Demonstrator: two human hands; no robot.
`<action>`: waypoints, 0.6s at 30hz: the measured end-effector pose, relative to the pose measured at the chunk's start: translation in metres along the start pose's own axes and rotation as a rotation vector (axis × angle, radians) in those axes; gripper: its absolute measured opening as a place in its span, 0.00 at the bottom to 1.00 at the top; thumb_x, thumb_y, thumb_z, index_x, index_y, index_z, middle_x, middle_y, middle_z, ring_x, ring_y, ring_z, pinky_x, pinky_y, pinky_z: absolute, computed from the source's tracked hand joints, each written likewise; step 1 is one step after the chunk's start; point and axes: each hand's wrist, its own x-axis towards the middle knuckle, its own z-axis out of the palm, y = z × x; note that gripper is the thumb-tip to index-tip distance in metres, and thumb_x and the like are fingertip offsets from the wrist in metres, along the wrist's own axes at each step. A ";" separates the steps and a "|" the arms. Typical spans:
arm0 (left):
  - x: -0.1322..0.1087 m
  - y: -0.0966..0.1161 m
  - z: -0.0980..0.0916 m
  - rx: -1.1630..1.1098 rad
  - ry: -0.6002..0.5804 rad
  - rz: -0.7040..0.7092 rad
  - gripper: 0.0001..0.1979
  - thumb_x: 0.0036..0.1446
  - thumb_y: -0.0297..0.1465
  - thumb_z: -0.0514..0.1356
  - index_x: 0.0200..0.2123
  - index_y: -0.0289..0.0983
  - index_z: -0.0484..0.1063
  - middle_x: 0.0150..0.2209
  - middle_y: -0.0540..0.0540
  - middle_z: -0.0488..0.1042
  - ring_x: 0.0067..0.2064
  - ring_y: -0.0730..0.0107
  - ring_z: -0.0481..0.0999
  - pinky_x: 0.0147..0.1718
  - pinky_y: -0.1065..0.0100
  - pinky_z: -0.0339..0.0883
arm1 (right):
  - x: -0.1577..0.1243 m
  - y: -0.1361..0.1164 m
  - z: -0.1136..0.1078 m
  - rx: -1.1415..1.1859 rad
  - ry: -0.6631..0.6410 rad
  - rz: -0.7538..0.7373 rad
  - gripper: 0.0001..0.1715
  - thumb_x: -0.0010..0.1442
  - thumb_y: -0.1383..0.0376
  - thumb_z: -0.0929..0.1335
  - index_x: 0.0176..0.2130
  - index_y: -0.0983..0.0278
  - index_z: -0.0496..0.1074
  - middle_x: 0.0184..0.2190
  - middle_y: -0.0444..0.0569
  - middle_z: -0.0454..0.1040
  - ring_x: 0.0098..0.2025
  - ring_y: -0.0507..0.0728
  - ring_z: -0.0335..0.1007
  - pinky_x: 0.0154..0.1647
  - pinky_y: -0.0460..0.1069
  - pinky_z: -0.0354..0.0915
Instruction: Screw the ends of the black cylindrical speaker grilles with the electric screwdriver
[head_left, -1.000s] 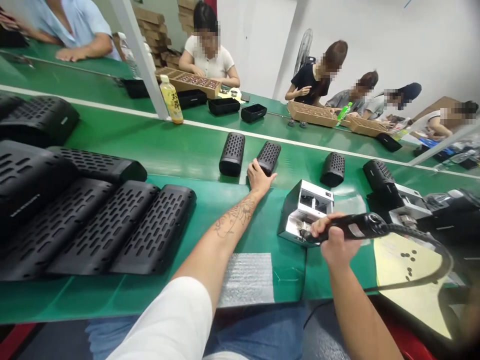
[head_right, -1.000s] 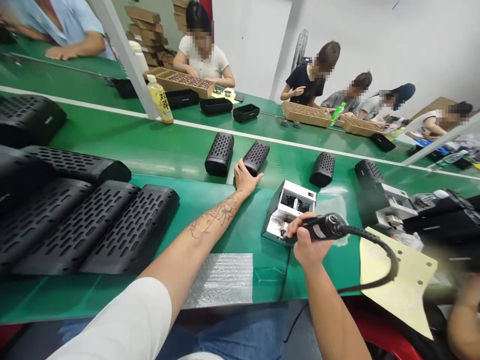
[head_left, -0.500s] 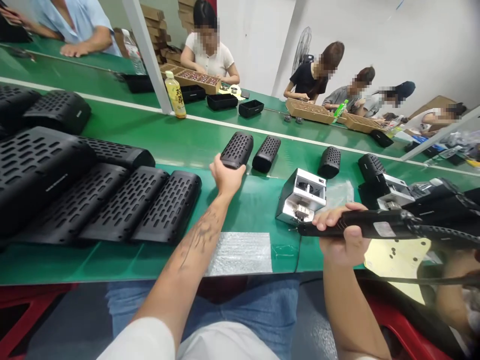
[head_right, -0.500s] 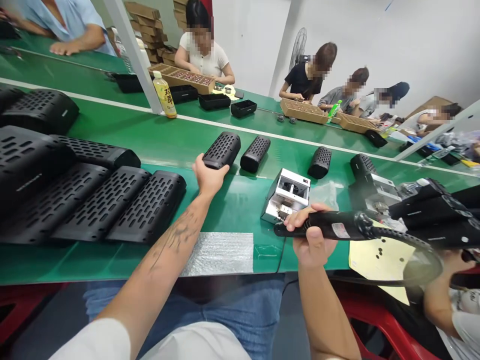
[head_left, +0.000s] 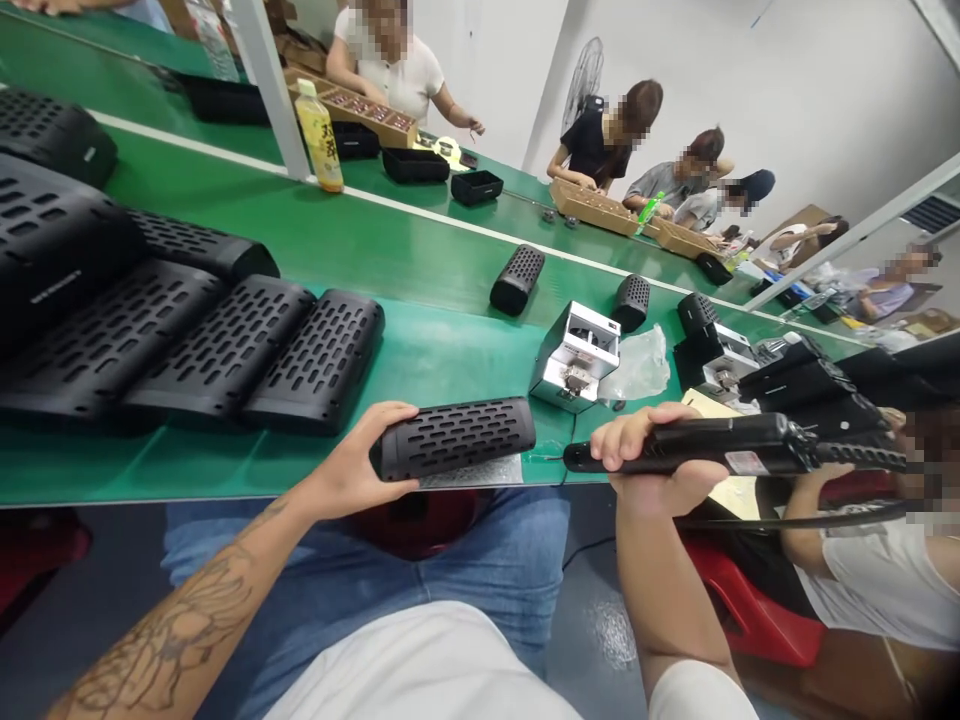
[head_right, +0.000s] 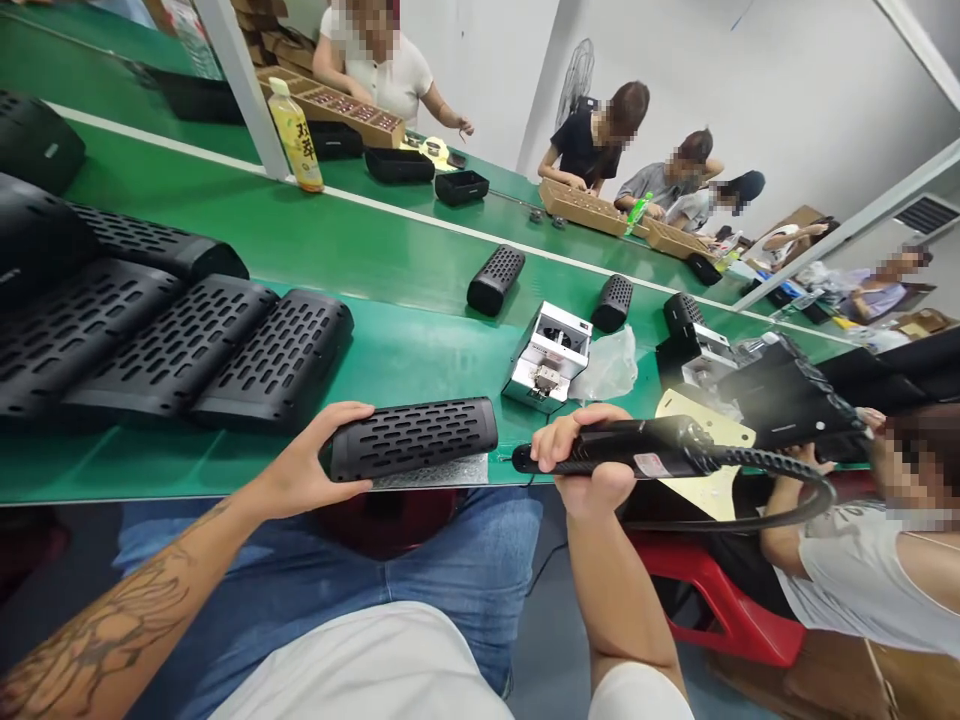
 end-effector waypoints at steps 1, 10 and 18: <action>0.001 -0.003 -0.001 -0.001 -0.013 0.002 0.47 0.60 0.40 0.80 0.79 0.50 0.68 0.73 0.36 0.75 0.74 0.38 0.81 0.75 0.34 0.78 | -0.001 0.004 0.004 0.004 -0.014 0.001 0.30 0.69 0.31 0.77 0.48 0.51 0.82 0.22 0.35 0.73 0.16 0.53 0.63 0.20 0.50 0.70; -0.002 -0.002 0.002 -0.049 -0.051 -0.019 0.48 0.63 0.39 0.79 0.82 0.49 0.64 0.76 0.35 0.70 0.77 0.40 0.76 0.79 0.39 0.74 | 0.000 0.048 0.023 -0.006 -0.043 0.067 0.31 0.64 0.34 0.82 0.44 0.54 0.78 0.22 0.36 0.75 0.15 0.54 0.68 0.20 0.51 0.71; -0.001 -0.006 0.005 -0.068 -0.023 0.005 0.51 0.61 0.42 0.82 0.81 0.50 0.65 0.74 0.36 0.73 0.75 0.38 0.78 0.76 0.40 0.78 | 0.011 0.054 0.028 0.020 -0.161 0.166 0.29 0.63 0.39 0.84 0.38 0.55 0.75 0.19 0.33 0.71 0.14 0.51 0.64 0.18 0.48 0.70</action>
